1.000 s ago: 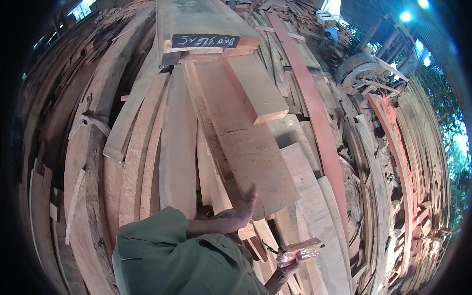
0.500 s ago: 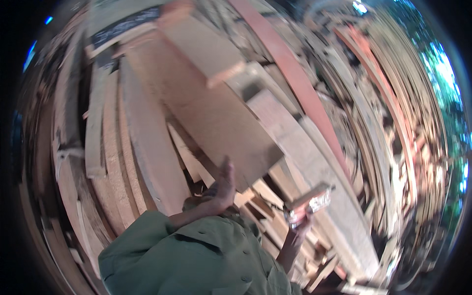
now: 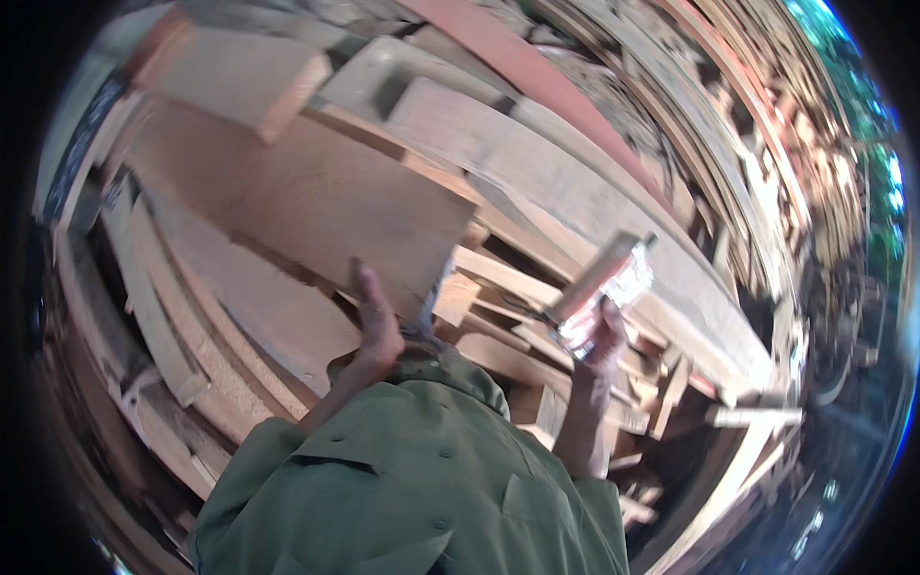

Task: The person walks through a lumber yard, picks up wooden planks and boards, inspects them, and places them back into stacks. The person handles multiple pieces of wood one at a time, occasionally using a handheld device while moving among the stacks.

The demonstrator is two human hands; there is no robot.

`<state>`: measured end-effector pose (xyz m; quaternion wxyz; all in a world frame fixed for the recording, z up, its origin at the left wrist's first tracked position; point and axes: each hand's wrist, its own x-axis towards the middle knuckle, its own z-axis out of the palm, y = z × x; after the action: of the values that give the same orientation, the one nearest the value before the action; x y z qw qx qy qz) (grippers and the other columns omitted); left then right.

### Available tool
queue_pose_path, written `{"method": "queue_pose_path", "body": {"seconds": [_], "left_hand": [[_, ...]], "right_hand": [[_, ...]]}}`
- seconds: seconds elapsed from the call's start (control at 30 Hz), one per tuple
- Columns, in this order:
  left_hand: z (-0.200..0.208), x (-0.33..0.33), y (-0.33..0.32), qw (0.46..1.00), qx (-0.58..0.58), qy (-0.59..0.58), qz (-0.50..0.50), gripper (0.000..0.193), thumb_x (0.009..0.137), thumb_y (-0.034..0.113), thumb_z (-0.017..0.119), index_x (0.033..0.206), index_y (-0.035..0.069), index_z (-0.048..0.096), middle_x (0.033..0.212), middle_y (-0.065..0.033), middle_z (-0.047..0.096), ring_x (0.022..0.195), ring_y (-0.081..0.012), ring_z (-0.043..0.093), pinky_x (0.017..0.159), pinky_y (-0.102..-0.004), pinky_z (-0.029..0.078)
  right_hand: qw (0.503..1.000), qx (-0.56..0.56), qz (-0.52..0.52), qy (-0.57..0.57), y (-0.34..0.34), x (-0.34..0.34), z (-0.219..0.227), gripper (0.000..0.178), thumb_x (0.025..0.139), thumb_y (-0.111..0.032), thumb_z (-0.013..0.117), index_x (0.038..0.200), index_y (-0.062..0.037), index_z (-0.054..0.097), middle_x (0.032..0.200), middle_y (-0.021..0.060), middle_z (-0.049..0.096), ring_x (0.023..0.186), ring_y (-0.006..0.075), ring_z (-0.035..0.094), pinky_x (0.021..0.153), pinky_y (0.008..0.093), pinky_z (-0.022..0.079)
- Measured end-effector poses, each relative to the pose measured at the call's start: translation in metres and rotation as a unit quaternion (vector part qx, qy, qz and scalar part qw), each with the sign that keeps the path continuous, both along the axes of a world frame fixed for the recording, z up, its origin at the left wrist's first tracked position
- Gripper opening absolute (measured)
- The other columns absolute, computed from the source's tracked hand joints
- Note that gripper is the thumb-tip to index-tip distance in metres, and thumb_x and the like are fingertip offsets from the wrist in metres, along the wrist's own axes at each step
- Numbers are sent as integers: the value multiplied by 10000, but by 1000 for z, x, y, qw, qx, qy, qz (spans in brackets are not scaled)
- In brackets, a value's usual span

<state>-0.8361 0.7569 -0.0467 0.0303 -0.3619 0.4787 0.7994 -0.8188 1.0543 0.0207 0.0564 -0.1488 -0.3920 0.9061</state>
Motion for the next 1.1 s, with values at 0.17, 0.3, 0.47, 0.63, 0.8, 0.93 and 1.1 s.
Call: {"method": "queue_pose_path", "body": {"seconds": [0.17,0.3,0.47,0.63,0.8,0.93,1.1], "left_hand": [[-21,-2,12,981,-132,128,54,531,963,319,445,1364,-15,350,1390,-154,397,1283,-220,387,1072,-295,288],[-39,-8,39,980,-197,-18,-30,624,927,461,460,1292,-42,403,1248,-212,503,1159,-297,494,922,-349,416],[-80,-42,74,846,-490,67,-201,510,981,248,352,1395,-27,235,1449,-148,291,1276,-260,386,835,-359,438],[-101,-66,112,793,-569,40,-215,521,910,112,394,1413,46,276,1468,-143,277,1228,-299,442,717,-416,463],[-89,-72,104,269,-931,-127,-213,603,777,-33,531,1360,3,383,1446,-191,298,1218,-314,445,550,-354,511],[-83,-75,96,237,-930,-83,-269,601,725,-73,556,1313,-11,449,1447,-196,294,1238,-341,416,488,-334,499],[-97,-88,113,422,-863,-16,-275,601,721,-74,548,1312,-28,445,1450,-219,274,1231,-378,412,468,-394,493]], "right_hand": [[991,-5,131,32,21,-14,-20,541,837,-286,592,1266,-9,414,1098,146,581,951,288,592,820,474,482],[982,3,183,37,34,-43,-26,562,834,-331,606,1251,-3,421,1021,180,580,796,273,594,687,415,509],[940,-62,334,26,33,-86,-11,554,829,-369,607,1207,2,444,943,217,576,596,248,567,416,314,463],[916,-100,380,76,41,-103,-7,564,843,-348,593,1254,5,435,1081,220,556,781,288,600,596,386,515],[793,-255,551,-49,72,-133,-23,445,797,-253,656,1121,-11,471,983,129,509,752,195,528,588,305,468],[697,-368,566,-241,95,-157,-47,336,752,-174,719,976,-35,510,839,34,479,646,86,455,507,195,407],[725,-372,538,-213,112,-164,-72,257,773,-148,687,927,-42,511,815,5,459,638,28,414,495,129,357]]}}
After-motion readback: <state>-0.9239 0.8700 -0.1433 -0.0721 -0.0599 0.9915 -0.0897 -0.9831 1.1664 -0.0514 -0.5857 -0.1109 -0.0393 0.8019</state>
